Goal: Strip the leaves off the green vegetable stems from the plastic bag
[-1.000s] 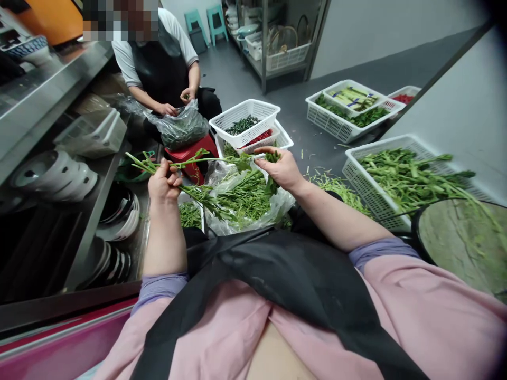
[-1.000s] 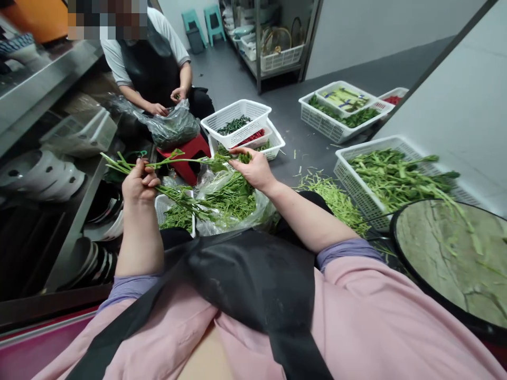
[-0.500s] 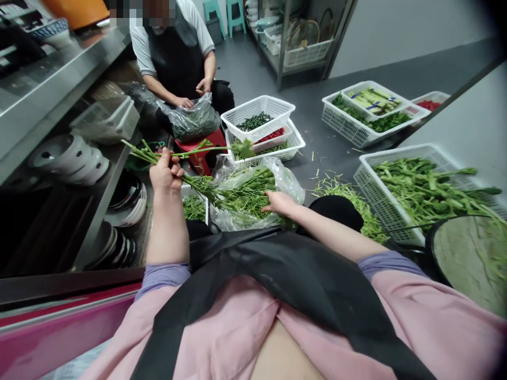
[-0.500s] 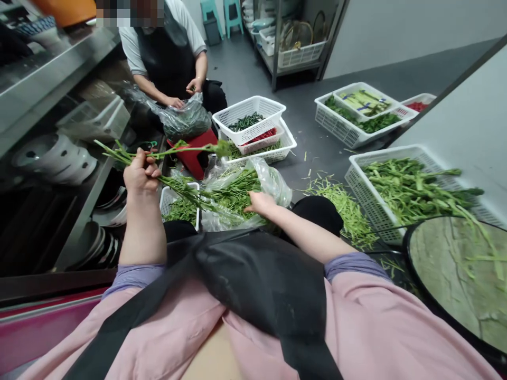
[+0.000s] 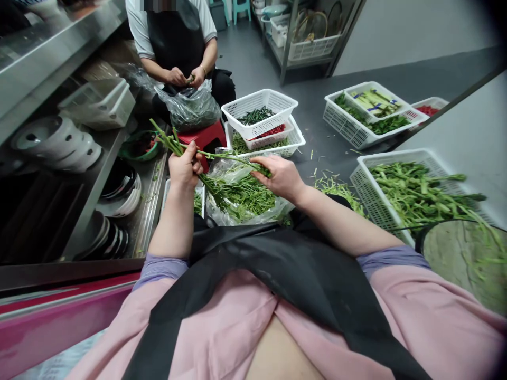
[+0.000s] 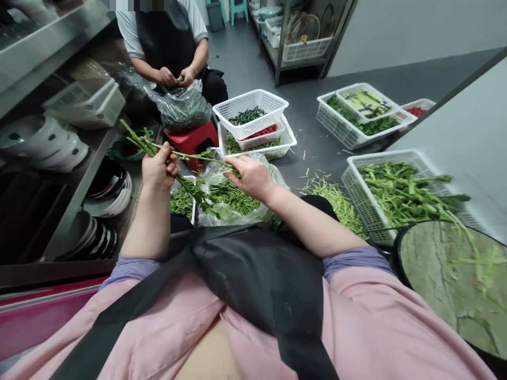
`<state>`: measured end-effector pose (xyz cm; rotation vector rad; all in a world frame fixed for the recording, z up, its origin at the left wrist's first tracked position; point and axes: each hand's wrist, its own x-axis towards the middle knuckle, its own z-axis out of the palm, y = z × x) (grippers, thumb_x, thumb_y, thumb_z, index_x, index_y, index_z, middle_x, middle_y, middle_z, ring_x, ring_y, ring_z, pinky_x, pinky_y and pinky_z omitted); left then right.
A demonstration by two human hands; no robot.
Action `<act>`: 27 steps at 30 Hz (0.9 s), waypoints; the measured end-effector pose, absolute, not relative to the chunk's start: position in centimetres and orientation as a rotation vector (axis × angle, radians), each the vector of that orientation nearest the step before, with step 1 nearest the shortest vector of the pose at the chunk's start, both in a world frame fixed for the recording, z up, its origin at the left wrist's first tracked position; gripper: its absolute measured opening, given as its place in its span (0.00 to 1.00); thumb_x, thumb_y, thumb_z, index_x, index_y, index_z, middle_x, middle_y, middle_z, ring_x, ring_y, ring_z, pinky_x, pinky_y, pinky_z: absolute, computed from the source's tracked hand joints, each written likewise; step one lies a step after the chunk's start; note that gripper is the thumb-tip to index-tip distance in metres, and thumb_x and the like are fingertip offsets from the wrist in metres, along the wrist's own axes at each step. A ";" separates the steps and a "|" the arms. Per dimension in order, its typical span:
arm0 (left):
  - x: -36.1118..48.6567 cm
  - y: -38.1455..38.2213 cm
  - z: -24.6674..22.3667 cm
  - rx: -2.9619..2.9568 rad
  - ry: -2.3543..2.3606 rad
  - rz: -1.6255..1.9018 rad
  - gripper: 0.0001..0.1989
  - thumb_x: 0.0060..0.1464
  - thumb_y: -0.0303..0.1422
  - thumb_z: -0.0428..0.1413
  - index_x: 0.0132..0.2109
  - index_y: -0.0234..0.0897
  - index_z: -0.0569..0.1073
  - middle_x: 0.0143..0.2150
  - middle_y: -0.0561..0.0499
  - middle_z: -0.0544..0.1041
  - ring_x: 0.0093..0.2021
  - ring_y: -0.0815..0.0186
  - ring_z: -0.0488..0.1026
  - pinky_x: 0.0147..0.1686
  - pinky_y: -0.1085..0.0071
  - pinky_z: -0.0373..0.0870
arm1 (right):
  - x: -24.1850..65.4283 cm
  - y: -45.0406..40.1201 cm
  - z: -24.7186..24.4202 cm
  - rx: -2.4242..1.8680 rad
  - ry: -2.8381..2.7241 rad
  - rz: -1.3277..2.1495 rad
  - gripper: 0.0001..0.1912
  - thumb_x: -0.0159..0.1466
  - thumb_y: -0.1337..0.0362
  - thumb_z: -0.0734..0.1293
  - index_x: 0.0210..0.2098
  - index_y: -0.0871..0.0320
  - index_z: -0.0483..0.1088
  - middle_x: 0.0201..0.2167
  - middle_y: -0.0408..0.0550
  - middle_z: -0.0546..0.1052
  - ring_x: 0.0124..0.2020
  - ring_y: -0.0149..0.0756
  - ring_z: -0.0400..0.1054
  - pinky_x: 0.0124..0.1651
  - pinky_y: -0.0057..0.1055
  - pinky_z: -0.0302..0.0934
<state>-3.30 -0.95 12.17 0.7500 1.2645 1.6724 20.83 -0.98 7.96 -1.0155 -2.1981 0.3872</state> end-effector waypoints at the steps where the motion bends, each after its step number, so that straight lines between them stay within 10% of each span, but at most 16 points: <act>1: -3.0 -1.0 12.2 0.767 1.257 1.659 0.16 0.46 0.37 0.66 0.26 0.34 0.67 0.16 0.58 0.67 0.10 0.80 0.53 0.10 0.80 0.47 | 20.6 -0.5 8.1 -1.035 -2.206 0.374 0.18 0.63 0.58 0.65 0.50 0.59 0.75 0.43 0.54 0.76 0.43 0.41 0.70 0.48 0.35 0.62; 16: -0.5 -2.2 10.7 0.964 1.154 1.587 0.17 0.44 0.40 0.66 0.28 0.35 0.68 0.18 0.56 0.69 0.10 0.78 0.55 0.09 0.78 0.47 | 23.3 3.0 3.0 -1.325 -0.701 1.353 0.08 0.51 0.63 0.65 0.19 0.56 0.61 0.14 0.38 0.62 0.16 0.27 0.56 0.21 0.27 0.56; 27: -0.1 -2.5 10.6 1.105 1.035 1.401 0.19 0.40 0.42 0.68 0.33 0.33 0.72 0.22 0.51 0.75 0.09 0.78 0.54 0.09 0.77 0.47 | 25.6 1.7 8.2 -0.978 -1.124 1.392 0.17 0.50 0.55 0.73 0.28 0.57 0.65 0.18 0.38 0.69 0.19 0.28 0.64 0.26 0.29 0.65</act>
